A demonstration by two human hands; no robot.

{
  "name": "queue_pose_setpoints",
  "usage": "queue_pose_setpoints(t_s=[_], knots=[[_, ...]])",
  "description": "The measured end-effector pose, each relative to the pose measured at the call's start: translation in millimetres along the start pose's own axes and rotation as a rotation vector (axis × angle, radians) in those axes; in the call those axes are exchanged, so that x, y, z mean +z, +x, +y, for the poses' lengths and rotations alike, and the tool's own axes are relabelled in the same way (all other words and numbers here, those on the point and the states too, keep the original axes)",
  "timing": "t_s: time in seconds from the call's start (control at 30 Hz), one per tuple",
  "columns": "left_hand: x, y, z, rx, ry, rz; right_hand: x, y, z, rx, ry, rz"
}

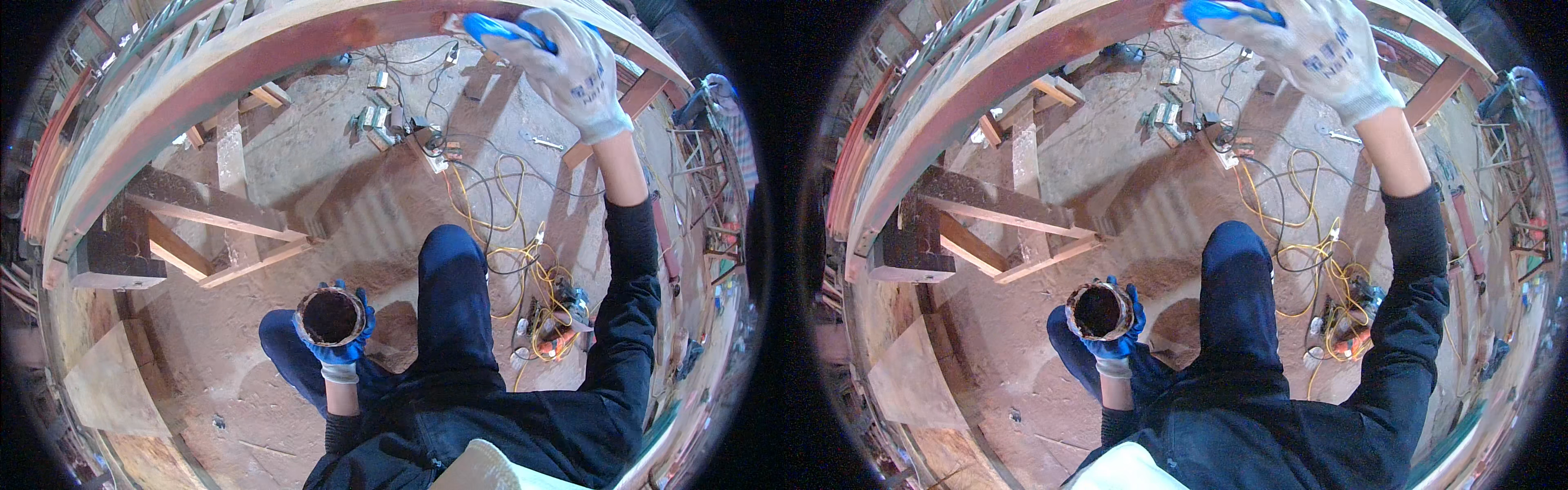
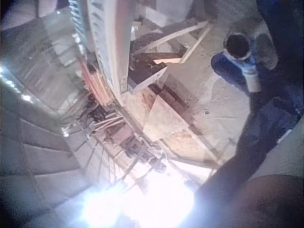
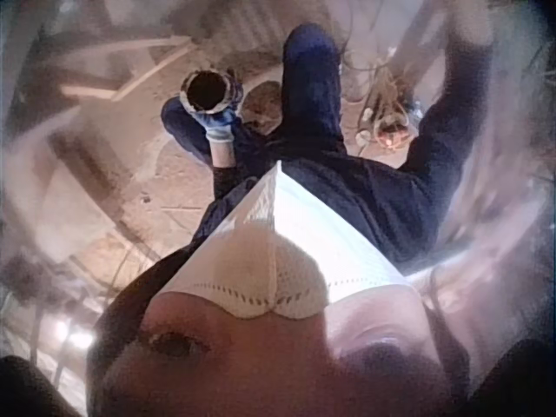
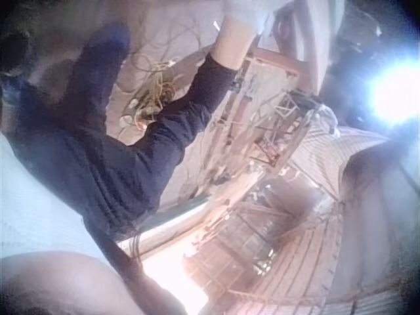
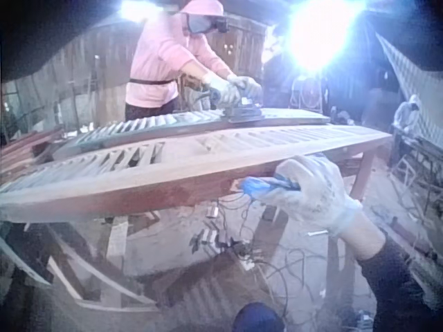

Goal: The person sands a curved wooden slatted panel with an electric sander, then applies a dark finish with a brush, and sands again. The work is performed on a single panel supported on a wooden frame in a workshop.

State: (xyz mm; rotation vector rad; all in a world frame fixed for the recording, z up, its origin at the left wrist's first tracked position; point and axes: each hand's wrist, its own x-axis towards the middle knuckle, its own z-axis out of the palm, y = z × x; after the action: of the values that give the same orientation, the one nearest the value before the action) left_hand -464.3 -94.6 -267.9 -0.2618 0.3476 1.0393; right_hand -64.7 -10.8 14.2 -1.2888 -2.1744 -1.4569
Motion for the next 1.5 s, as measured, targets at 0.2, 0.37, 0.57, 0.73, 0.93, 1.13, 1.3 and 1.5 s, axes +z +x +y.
queue_pose_setpoints(t_s=[0.2, 0.37, 0.57, 0.73, 0.93, 1.13, 1.3, 1.5], knots=[[-8, 3, 8, -0.053, 0.016, 0.008, -14, -9, -9, 0.095, 0.080, -0.018], [4, -2, 3, -0.037, -0.058, -0.007, -5, 5, -25, 0.126, 0.040, 0.009], [-15, 1, 13, -0.036, 0.021, 0.000, -12, -5, -42, 0.209, 0.142, 0.030], [-4, -4, 6, -0.034, -0.055, -0.034, -13, 15, -53, 0.320, 0.131, 0.024], [-16, -5, 10, -0.049, 0.023, 0.004, -10, -12, -74, 0.344, 0.223, -0.074], [-10, -11, 8, -0.055, 0.003, -0.044, 5, 11, -98, 0.520, 0.274, 0.185], [-9, -11, 13, -0.046, 0.020, -0.098, 22, 7, -117, 0.638, 0.307, 0.132], [-7, -13, 15, -0.017, -0.020, -0.022, 23, 10, -118, 0.664, 0.326, 0.280]])
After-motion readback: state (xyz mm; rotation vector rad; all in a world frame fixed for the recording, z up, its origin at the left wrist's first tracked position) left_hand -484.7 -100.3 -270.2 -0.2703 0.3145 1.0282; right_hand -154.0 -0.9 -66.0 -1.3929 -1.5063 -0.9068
